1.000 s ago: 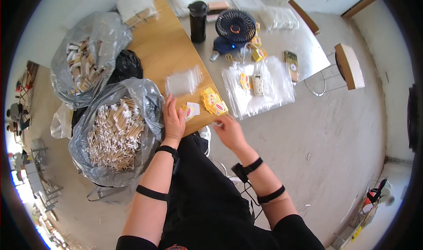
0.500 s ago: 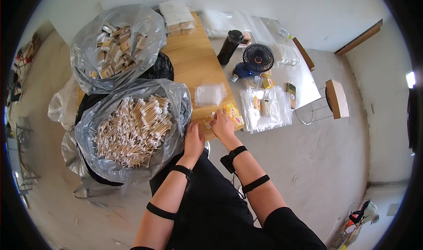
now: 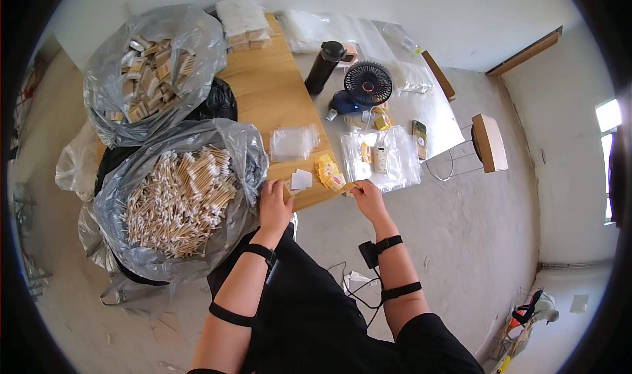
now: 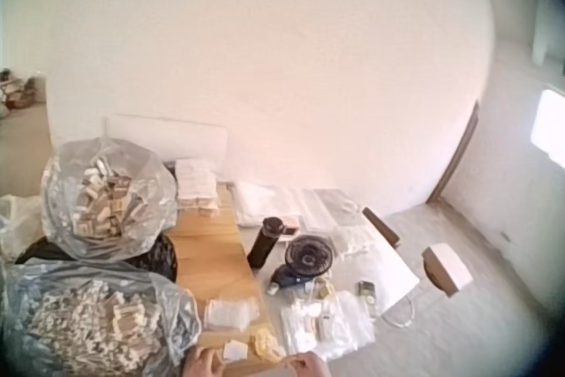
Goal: The recorder is packing cotton swabs into small plastic bags.
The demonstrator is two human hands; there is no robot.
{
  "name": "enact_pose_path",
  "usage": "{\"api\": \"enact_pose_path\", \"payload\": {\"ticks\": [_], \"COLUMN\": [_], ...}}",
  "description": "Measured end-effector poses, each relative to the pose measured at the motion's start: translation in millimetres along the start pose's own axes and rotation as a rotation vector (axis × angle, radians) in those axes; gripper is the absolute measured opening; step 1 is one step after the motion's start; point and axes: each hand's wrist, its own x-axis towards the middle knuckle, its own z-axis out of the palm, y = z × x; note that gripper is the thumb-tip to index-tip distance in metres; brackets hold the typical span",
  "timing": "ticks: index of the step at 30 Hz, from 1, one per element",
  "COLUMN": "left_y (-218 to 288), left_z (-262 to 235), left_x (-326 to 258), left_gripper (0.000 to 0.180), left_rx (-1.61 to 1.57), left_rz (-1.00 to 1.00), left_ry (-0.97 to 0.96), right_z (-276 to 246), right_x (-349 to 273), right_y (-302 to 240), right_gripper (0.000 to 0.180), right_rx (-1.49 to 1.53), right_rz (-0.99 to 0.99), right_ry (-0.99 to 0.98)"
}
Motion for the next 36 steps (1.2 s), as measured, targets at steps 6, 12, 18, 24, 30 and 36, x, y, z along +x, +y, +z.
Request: {"api": "enact_pose_path", "payload": {"ticks": [6, 12, 18, 24, 30, 36], "left_y": [6, 29, 33, 31, 34, 26], "left_z": [6, 13, 25, 24, 23, 27], "left_x": [13, 18, 8, 19, 42, 54], "left_gripper": [0.046, 0.034, 0.033, 0.038, 0.047, 0.042], "left_rx": [0.049, 0.017, 0.103, 0.093, 0.25, 0.248], "left_rz": [0.0, 0.051, 0.197, 0.038, -0.049, -0.048], "left_ry": [0.041, 0.02, -0.019, 0.036, 0.005, -0.074], "right_z": [3, 13, 2, 23, 22, 3], "right_x": [27, 28, 36, 38, 15, -20], "right_y": [-27, -9, -27, -19, -31, -23], "right_gripper": [0.013, 0.014, 0.012, 0.025, 0.032, 0.024], "right_rx": [-0.151, 0.131, -0.079, -0.148, -0.08, 0.09], "right_rz": [-0.139, 0.144, -0.121, -0.133, -0.067, 0.021], "right_ry": [-0.151, -0.143, -0.178, -0.089, 0.142, 0.114]}}
